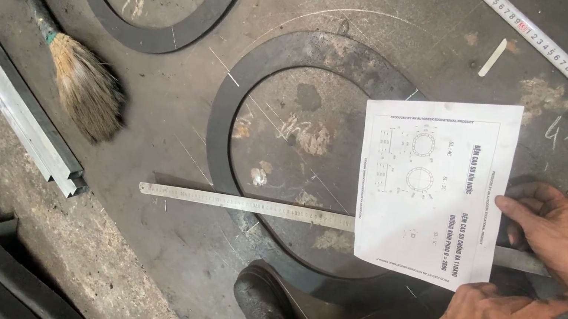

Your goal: Measuring and fitting a metal strip around a circular metal component while referring to technical blueprints.

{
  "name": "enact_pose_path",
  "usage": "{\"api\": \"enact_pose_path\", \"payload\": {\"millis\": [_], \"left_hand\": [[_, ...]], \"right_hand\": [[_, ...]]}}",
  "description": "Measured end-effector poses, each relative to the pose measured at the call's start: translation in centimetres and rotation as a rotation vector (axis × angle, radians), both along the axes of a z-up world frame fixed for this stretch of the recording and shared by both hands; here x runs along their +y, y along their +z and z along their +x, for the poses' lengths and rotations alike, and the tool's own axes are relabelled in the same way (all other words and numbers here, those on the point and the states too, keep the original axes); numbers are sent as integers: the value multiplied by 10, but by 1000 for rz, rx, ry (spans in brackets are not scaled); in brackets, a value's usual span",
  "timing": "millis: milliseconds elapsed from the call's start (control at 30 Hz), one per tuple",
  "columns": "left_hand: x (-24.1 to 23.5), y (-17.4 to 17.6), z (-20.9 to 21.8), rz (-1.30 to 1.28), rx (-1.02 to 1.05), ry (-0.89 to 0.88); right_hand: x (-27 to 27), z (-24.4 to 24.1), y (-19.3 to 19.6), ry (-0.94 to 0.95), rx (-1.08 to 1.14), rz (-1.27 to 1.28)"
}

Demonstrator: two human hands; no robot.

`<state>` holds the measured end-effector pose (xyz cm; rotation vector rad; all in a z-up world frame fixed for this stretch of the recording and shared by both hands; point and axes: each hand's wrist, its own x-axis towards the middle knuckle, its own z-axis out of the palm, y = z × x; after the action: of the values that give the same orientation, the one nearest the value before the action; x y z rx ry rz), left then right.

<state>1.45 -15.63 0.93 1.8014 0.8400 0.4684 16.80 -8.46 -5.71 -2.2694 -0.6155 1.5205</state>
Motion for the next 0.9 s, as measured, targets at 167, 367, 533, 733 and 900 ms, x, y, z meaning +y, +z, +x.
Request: {"api": "enact_pose_path", "payload": {"millis": [167,367,533,733,900], "left_hand": [[-6,-7,-4,-7,-8,11],[-30,-31,-14,-91,-49,43],[-20,-17,-24,-63,-40,70],[-12,-18,-33,-164,-98,132],[-10,-14,-37,-156,-138,135]], "right_hand": [[0,0,-3,-16,1,1],[-3,0,-11,-50,23,35],[-1,1,-8,-37,34,43],[-12,12,-21,-145,140,129],[-37,63,-54,-148,193,330]]}}
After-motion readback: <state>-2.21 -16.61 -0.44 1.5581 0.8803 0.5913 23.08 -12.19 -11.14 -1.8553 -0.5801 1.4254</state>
